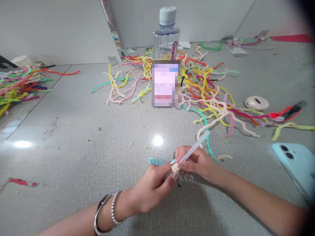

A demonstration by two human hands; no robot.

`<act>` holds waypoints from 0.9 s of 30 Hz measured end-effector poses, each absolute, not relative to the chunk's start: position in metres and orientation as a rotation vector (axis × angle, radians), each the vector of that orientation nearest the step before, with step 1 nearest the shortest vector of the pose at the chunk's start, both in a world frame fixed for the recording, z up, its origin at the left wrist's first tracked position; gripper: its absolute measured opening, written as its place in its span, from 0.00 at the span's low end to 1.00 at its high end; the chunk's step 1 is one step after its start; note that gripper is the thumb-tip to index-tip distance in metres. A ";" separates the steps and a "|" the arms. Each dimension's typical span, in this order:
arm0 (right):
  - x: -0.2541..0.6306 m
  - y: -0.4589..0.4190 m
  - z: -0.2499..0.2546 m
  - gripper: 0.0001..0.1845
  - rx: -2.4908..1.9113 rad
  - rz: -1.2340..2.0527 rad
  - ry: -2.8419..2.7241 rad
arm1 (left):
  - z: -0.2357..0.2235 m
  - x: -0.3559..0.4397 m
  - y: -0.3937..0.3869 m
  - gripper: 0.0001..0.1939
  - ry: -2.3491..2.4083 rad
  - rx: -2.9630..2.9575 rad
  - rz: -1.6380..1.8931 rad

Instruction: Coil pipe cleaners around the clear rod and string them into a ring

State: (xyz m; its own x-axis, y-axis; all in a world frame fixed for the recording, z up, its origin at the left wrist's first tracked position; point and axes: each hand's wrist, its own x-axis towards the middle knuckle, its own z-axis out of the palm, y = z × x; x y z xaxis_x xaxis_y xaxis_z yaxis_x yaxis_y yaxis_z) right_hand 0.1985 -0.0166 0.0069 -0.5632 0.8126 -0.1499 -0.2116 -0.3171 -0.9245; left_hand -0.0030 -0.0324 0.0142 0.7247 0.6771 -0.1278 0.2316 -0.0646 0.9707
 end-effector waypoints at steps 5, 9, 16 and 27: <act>0.198 -0.016 0.008 0.14 -0.818 1.943 -1.245 | 0.016 -0.003 -0.032 0.15 0.735 1.636 0.423; 0.198 -0.016 0.007 0.14 -0.796 1.937 -1.262 | 0.017 -0.004 -0.031 0.16 0.705 1.635 0.445; 0.199 -0.016 0.008 0.13 -0.823 1.945 -1.266 | 0.019 -0.004 -0.031 0.17 0.695 1.630 0.436; 0.200 -0.017 0.006 0.14 -0.860 1.928 -1.272 | 0.018 -0.002 -0.030 0.20 0.729 1.564 0.405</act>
State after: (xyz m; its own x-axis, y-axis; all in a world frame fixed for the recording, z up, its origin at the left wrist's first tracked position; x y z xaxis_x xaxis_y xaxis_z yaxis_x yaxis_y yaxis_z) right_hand 0.1996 -0.0169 0.0065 -0.5632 0.8101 -0.1628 -0.1691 -0.3058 -0.9369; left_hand -0.0015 -0.0298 0.0178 0.7346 0.6592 -0.1609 0.2119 0.0024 0.9773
